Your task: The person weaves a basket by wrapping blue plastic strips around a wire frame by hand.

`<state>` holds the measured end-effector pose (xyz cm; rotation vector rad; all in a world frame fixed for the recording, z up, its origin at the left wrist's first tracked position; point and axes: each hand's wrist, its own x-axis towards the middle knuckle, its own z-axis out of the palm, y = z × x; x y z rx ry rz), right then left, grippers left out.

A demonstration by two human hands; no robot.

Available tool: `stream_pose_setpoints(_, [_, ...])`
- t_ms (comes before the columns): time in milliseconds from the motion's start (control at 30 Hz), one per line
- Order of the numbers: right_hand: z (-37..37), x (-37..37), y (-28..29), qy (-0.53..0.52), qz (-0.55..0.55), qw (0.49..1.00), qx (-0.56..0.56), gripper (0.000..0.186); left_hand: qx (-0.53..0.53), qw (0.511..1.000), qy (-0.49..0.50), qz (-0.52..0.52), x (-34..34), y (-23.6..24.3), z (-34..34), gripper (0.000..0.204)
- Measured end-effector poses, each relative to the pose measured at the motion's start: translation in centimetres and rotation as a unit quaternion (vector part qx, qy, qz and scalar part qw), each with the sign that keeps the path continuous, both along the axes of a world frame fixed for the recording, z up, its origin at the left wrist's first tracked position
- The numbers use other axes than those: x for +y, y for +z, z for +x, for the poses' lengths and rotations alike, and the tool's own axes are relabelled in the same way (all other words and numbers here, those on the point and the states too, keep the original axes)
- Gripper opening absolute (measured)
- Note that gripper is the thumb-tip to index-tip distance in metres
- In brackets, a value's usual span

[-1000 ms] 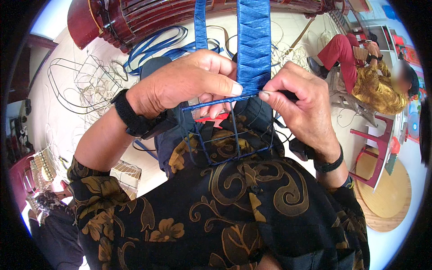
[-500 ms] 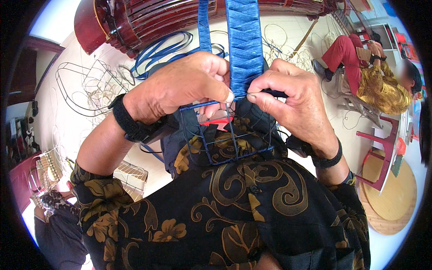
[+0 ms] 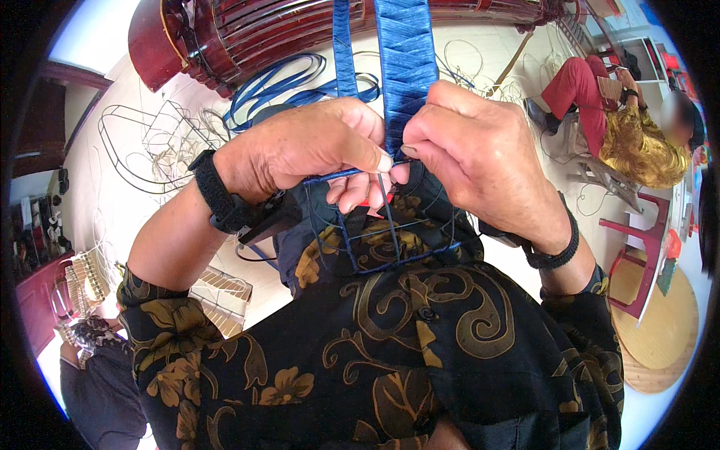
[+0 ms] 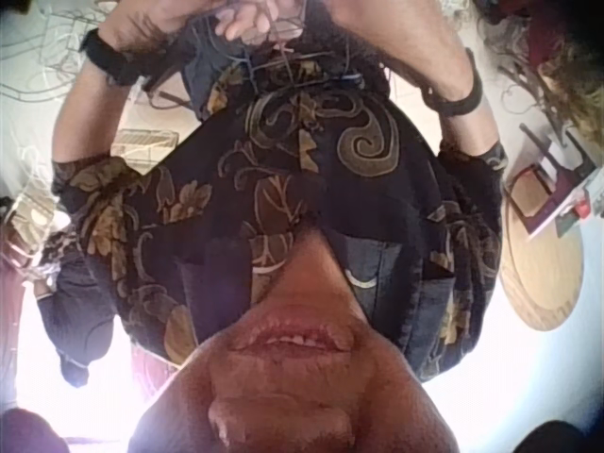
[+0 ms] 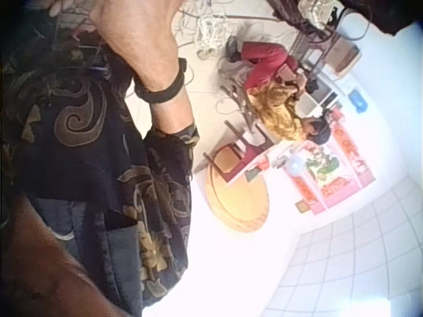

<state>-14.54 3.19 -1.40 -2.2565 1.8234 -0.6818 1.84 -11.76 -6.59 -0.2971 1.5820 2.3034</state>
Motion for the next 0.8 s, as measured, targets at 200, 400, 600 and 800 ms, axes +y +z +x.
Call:
stream_pose_setpoints(200, [0.3, 0.2, -0.2, 0.007, -0.034, 0.999, 0.014, 0.016, -0.009, 0.999, 0.036, -0.002, 0.4, 0.2, 0.0, 0.028])
stream_pose_setpoints(400, [1.5, 2.0, -1.2, 0.027, -0.110, 0.991, 0.072, 0.015, -0.036, 0.999, 0.034, 0.006, -0.3, -0.1, -0.1, 0.019])
stream_pose_setpoints(600, [1.9, 3.2, -2.0, 0.037, -0.139, 0.984, 0.104, 0.013, -0.018, 0.991, 0.098, 0.090, 0.0, -0.6, 0.2, 0.018])
stream_pose_setpoints(800, [2.4, 3.7, -2.9, 0.033, -0.170, 0.980, 0.094, 0.019, -0.032, 0.993, 0.109, 0.039, 0.0, 0.0, 0.2, 0.018])
